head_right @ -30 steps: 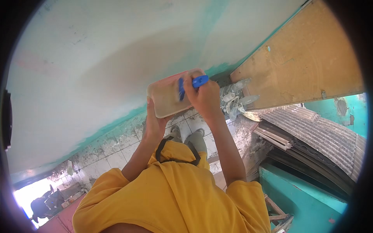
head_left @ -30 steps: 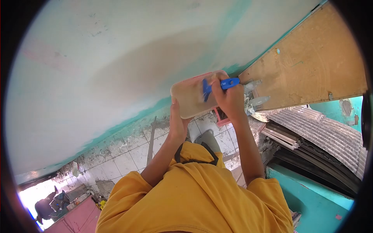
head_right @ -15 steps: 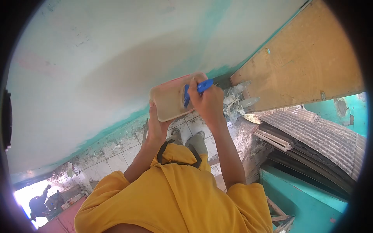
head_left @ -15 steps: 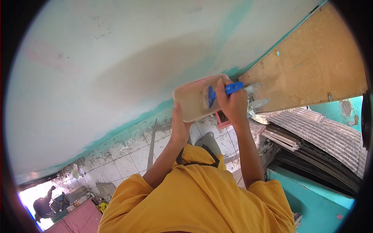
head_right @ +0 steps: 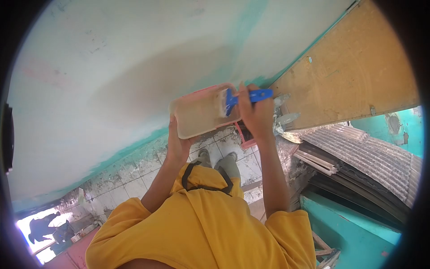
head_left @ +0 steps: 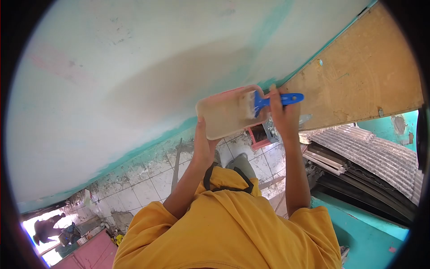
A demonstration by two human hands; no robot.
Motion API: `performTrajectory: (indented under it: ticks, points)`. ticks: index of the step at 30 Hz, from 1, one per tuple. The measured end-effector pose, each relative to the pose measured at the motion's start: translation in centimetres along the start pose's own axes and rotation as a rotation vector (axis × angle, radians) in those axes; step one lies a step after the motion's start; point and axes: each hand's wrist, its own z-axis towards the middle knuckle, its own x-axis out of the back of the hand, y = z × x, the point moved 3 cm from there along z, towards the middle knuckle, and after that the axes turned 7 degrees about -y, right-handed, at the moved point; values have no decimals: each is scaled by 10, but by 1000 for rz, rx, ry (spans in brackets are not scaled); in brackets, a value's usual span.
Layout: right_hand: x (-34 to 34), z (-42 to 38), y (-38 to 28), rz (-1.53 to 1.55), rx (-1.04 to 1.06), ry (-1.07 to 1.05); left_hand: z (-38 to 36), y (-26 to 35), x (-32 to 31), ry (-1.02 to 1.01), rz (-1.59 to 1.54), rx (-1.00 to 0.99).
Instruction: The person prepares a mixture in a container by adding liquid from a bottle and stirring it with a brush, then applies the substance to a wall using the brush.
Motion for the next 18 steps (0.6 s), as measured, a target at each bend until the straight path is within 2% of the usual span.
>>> performTrajectory:
  ticks: [2,5,9,11,13,15,18]
  points:
    - [12,1,9,148,-38,110,1,2,3,19,9,18]
    - [18,3,7,122,24,183,2,6,5,42,37,-10]
    - [22,5,13,95,52,177,2,9,4,45,40,-13]
    - [24,5,6,-12,47,170,4,5,5,17,42,-35]
    - [26,9,14,-65,178,241,9,4,7,70,-2,-63]
    - [29,9,14,-60,88,239,9,2,8,85,16,-57]
    - [31,15,14,-36,118,260,6,3,10,108,36,-46]
